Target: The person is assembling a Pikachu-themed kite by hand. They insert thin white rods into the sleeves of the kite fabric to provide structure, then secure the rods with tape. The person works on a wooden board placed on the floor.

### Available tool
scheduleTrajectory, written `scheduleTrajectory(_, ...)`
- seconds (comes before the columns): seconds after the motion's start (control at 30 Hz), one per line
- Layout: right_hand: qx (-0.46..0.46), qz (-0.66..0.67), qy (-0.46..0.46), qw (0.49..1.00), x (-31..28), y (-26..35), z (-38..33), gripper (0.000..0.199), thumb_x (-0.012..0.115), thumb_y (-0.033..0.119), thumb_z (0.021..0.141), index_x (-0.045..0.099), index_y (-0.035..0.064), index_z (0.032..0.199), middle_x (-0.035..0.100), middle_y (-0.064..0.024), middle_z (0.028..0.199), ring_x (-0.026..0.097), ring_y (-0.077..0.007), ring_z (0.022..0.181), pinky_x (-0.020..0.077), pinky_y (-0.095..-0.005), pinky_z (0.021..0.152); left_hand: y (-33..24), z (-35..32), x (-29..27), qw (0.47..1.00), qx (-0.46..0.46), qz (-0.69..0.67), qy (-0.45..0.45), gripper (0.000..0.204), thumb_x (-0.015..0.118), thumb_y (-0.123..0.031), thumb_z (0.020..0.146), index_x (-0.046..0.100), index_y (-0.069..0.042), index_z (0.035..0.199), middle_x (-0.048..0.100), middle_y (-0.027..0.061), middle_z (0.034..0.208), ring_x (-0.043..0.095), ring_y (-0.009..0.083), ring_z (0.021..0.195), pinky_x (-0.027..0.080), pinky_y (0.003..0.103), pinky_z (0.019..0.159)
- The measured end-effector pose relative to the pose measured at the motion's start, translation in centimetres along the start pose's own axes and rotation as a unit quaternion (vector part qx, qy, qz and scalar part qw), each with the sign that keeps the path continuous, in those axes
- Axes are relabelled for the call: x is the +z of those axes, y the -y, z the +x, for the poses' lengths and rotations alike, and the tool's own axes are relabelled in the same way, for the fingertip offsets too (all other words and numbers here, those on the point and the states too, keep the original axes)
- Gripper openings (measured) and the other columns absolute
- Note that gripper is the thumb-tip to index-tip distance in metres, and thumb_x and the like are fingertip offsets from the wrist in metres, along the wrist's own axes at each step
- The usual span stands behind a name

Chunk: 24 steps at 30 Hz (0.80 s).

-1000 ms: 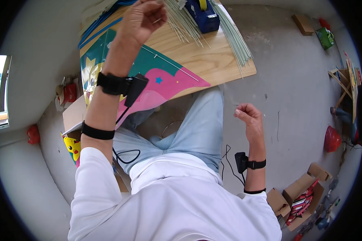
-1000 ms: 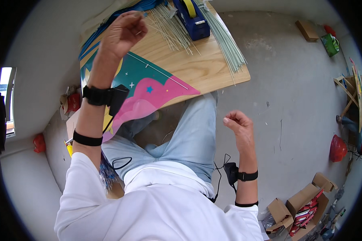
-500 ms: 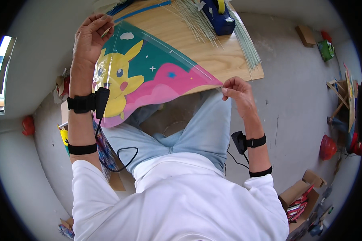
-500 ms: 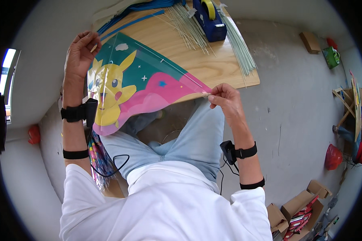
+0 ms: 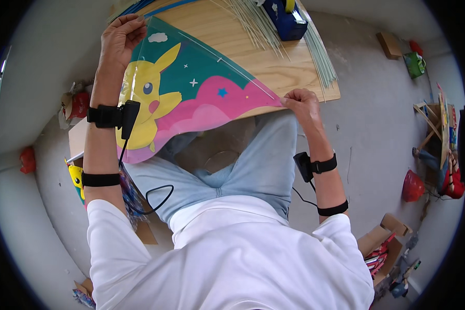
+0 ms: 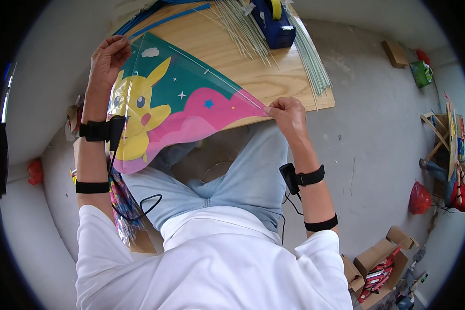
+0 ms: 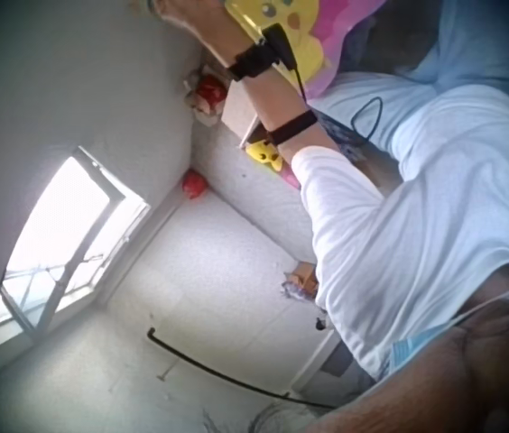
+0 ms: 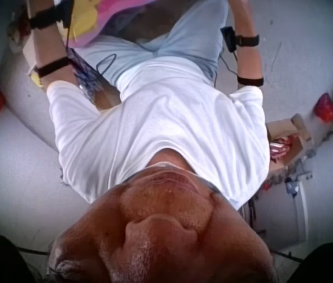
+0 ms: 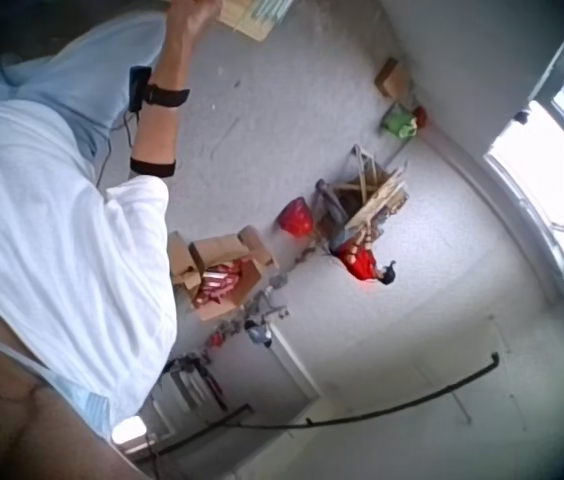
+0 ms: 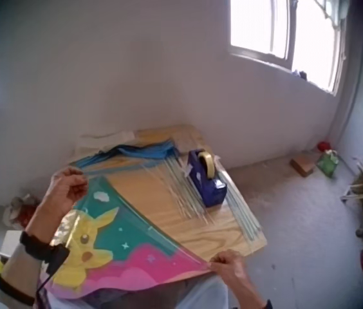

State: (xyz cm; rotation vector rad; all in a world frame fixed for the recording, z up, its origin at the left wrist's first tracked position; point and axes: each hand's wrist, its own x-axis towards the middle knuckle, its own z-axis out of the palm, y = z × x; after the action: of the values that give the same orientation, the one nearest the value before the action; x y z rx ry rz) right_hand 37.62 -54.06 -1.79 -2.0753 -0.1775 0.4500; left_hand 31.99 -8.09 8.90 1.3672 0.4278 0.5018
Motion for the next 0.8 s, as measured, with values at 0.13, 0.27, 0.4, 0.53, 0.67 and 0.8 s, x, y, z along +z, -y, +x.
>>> scheduleTrajectory(0.13,0.015,-0.076,-0.023,0.997,0.8,-0.5,1.0,0.023,0.081,0.024,0.074,0.073,0.0019,0.075,0.067,-0.0106,0.071,0.063,-0.0223,0.070,0.0479,-0.0361,0.067,1.5,1.1,0.8,0.999,0.009,0.044,-0.027,0.019,0.075,-0.002,0.087,0.071,0.000,0.105,0.074,0.0097,0.088,0.073,0.0186,0.078,0.062,0.029,0.076)
scheduleTrajectory(0.27,-0.004,-0.165,-0.051,0.985,1.8,0.6,1.2,0.022,0.081,0.026,0.072,0.074,0.0048,0.075,0.070,-0.0125,0.074,0.067,-0.0280,0.075,0.0503,-0.0392,0.072,2.7,2.9,0.2,0.997,0.008,0.067,-0.020,0.015,0.075,-0.003,0.087,0.073,0.000,0.101,0.074,0.0092,0.088,0.072,0.0182,0.077,0.062,0.030,0.078)
scheduleTrajectory(0.4,-0.009,-0.197,-0.064,0.978,2.2,0.4,1.3,0.020,0.080,0.024,0.072,0.074,0.0051,0.075,0.070,-0.0133,0.073,0.067,-0.0291,0.073,0.0504,-0.0387,0.071,4.1,4.2,-0.6,0.996,-0.007,0.081,-0.023,0.020,0.072,-0.001,0.089,0.069,0.000,0.108,0.072,0.0097,0.095,0.071,0.0178,0.083,0.062,0.030,0.080)
scheduleTrajectory(0.53,0.013,-0.106,-0.054,0.993,1.9,0.4,1.6,0.014,0.077,0.016,0.075,0.073,0.0033,0.076,0.068,-0.0098,0.067,0.065,-0.0222,0.068,0.0498,-0.0331,0.067,5.3,5.8,-2.4,0.998,-0.023,0.040,-0.036,0.020,0.072,-0.001,0.089,0.069,0.000,0.109,0.073,0.0100,0.094,0.071,0.0184,0.083,0.062,0.031,0.080)
scheduleTrajectory(0.67,0.073,0.069,-0.017,0.995,-0.1,2.7,1.5,0.011,0.073,0.011,0.081,0.070,0.0012,0.078,0.063,-0.0016,0.069,0.060,-0.0129,0.067,0.0500,-0.0302,0.064,4.2,7.0,-3.5,0.999,-0.030,-0.010,-0.019,0.022,0.072,-0.001,0.089,0.069,0.000,0.111,0.073,0.0098,0.095,0.071,0.0193,0.082,0.061,0.032,0.081)
scheduleTrajectory(0.8,0.103,0.242,0.040,0.964,-0.9,5.6,0.8,0.011,0.071,0.009,0.087,0.066,-0.0004,0.083,0.061,-0.0008,0.077,0.058,-0.0108,0.067,0.0577,-0.0318,0.070,-0.2,5.8,-2.8,0.999,0.034,-0.013,-0.032,0.017,0.071,-0.002,0.089,0.069,-0.002,0.106,0.071,0.0086,0.089,0.069,0.0181,0.076,0.060,0.031,0.075)
